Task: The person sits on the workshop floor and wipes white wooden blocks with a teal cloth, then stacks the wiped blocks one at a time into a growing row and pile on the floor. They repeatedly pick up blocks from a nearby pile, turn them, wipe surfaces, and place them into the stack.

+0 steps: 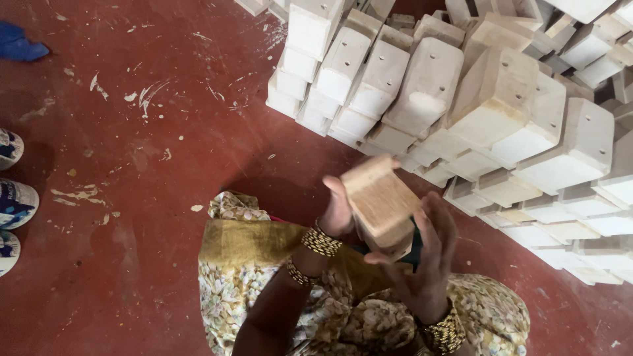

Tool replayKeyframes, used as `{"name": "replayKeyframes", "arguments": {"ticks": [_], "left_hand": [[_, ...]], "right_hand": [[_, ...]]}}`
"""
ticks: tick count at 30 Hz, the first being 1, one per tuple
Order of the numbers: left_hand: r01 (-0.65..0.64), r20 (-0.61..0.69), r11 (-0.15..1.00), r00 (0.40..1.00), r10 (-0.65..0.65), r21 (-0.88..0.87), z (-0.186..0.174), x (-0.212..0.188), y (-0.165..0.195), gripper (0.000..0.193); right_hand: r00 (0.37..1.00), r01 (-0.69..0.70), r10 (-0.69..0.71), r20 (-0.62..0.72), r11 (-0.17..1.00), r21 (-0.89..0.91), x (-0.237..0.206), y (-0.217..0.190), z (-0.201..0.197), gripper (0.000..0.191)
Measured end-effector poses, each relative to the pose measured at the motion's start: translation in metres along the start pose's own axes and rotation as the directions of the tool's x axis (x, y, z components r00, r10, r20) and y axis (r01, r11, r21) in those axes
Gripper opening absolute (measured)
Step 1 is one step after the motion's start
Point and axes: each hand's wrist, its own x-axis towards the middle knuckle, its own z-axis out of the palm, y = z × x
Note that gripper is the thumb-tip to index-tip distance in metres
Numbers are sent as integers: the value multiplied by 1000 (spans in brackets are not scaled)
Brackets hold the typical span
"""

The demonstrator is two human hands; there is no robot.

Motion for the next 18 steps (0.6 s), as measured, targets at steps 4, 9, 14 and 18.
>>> {"name": "replayKeyframes", "arguments": {"ticks": [4, 9, 14, 18], "left_hand": [[58, -416, 994, 905, -90, -88, 23, -12, 42, 116], [187, -468, 969, 850, -241, -161, 44, 30, 72, 113], [317, -555, 701, 821, 135, 639, 1, 82, 99, 95], [223, -434, 424, 744, 509, 878, -45, 75, 127, 84]], "right_hand": [[981, -80, 59, 183, 990, 114, -16, 5, 4, 112], [902, -363, 291, 319, 911, 196, -22, 15, 9, 103], [900, -415, 389, 197, 625, 661, 18, 25, 20, 82], [896, -432, 422, 135, 765, 477, 89, 45, 43, 70]]}}
